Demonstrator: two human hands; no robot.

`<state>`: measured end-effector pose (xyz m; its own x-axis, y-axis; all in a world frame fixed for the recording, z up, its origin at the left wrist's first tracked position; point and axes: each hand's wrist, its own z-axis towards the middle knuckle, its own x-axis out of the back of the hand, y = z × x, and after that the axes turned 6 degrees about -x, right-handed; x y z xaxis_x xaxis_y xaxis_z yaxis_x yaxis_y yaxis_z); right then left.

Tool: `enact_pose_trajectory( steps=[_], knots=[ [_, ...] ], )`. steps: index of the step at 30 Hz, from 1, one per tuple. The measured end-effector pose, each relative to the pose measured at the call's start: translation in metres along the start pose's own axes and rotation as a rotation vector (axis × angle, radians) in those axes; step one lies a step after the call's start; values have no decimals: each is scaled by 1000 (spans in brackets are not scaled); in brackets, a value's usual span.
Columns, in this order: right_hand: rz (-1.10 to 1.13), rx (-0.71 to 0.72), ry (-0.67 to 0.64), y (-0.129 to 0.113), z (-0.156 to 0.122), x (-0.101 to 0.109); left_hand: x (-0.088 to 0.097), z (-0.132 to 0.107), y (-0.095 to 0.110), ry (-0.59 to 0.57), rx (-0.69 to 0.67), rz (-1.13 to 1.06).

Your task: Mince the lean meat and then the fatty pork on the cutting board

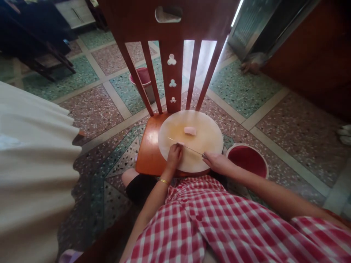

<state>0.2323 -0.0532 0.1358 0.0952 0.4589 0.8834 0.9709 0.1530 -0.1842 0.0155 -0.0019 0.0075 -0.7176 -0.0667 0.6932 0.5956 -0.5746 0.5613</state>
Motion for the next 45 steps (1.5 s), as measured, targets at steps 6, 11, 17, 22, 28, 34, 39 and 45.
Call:
enact_pose_trajectory(
  steps=[6,11,17,22,28,34,39,45],
  knots=[
    [-45,18,-34,-21,43,8,-3,0,-3,-2,23,19],
    [-32,38,-21,-22,55,-3,-5,0,-2,9,44,38],
    [-41,-33,-64,17,18,-22,-7,-2,-4,37,43,33],
    [-13,-81,-21,9,26,-18,-5,-5,-3,51,50,54],
    [30,11,33,8,8,-6,-3,-6,-1,86,51,46],
    [-26,-15,-30,-1,13,-2,-4,-3,-1,38,36,42],
    [12,49,8,-27,53,-6,-7,-5,-5,35,42,47],
    [1,-13,-26,7,31,-24,-6,-3,-3,57,56,39]
  ],
)
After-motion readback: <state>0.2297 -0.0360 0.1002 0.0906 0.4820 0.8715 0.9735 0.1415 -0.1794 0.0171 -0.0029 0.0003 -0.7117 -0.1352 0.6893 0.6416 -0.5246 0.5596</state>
